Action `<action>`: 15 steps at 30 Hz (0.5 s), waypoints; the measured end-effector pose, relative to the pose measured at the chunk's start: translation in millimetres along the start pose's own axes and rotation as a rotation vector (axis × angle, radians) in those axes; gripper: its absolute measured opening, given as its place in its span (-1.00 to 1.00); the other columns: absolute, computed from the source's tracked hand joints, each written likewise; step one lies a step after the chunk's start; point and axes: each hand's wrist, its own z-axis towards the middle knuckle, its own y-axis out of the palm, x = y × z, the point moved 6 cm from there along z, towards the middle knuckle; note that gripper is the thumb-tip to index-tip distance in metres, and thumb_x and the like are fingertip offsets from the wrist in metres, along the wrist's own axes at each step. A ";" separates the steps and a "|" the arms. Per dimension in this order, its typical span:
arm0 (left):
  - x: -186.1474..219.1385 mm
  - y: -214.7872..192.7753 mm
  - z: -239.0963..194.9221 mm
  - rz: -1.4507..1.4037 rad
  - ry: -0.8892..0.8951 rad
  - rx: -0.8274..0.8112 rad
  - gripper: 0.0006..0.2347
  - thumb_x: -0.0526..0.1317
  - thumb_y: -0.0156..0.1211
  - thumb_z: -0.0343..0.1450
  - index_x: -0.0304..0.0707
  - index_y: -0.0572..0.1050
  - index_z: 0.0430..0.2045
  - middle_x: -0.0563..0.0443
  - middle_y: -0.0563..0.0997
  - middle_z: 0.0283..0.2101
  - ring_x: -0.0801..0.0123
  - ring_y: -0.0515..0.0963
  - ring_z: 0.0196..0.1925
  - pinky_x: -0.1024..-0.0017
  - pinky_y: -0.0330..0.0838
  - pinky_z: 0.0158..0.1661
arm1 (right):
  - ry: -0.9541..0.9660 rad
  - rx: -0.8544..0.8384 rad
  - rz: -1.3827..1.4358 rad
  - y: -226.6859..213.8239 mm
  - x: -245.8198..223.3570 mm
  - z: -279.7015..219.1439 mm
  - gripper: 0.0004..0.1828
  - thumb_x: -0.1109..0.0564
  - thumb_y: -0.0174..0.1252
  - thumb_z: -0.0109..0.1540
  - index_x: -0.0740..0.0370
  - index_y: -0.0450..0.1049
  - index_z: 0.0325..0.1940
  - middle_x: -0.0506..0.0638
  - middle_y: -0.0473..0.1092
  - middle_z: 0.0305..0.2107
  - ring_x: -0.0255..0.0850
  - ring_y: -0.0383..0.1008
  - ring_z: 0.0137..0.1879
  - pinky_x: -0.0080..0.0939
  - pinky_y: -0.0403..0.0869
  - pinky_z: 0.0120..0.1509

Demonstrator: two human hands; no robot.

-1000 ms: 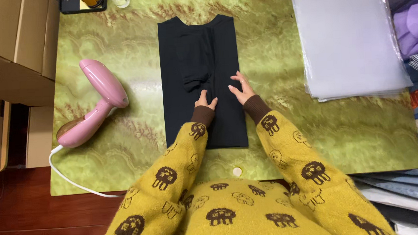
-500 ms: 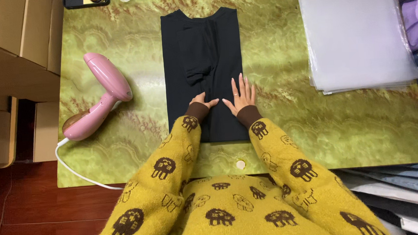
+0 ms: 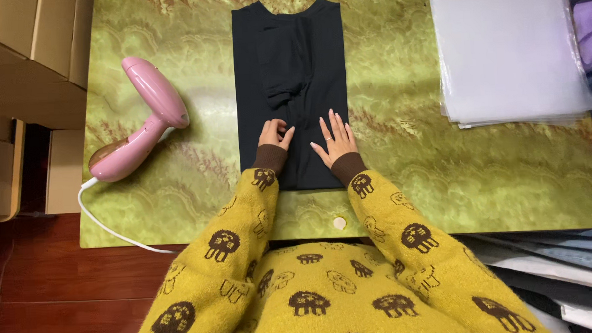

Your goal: The person folds a black t-shirt on a table, places it into a clear plastic bag, and then puts the bagged shirt into a cardboard box. The process includes folding the sleeves and body, sealing the bag, and positioning the package inside the box.

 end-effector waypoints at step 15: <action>-1.4 0.8 -65.4 0.684 0.591 0.063 -0.56 0.12 -0.38 0.41 0.06 0.03 0.17 -0.03 -0.05 0.27 0.27 -0.14 0.32 0.11 -0.38 0.18 | 0.023 0.005 -0.073 6.6 5.6 1.1 -0.34 -0.29 -0.35 0.24 0.00 -0.19 0.33 0.05 -0.34 0.28 -0.08 -0.36 0.38 0.02 -0.26 0.36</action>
